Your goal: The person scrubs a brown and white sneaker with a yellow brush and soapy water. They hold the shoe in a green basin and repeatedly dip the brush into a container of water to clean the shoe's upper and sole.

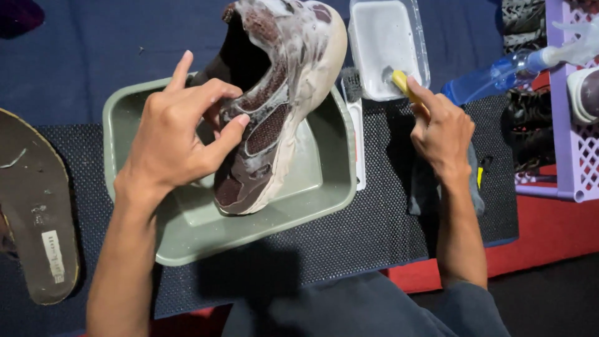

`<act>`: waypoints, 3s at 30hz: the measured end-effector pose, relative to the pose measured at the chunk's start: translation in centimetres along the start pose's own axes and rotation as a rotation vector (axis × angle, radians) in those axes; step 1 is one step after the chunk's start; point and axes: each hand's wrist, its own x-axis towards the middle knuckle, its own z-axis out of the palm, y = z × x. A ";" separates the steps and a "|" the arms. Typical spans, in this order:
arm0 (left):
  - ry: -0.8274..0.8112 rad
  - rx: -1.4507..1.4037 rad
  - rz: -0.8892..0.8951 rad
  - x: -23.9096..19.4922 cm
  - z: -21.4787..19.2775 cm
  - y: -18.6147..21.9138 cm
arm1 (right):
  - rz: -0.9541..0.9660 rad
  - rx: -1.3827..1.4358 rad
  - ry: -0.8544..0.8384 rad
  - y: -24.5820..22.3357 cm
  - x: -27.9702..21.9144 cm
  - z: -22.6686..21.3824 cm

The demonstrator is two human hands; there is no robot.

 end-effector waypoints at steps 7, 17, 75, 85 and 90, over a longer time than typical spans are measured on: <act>0.011 0.004 0.085 0.4 0.2 -0.3 | -0.022 -0.148 -0.100 1.5 2.3 -1.8; 0.037 -0.024 0.101 0.2 0.5 -0.3 | 0.050 -0.240 -0.351 -0.3 3.1 -3.9; -0.010 -0.052 0.048 -0.8 0.2 -1.1 | 0.030 0.435 0.304 -1.6 -3.4 1.0; -0.059 -0.087 0.025 -0.1 -0.3 -1.0 | 0.072 1.275 0.418 29.9 2.8 9.2; -0.033 -0.173 -0.008 -0.1 -0.3 -1.0 | -0.307 0.927 0.406 14.2 5.8 3.2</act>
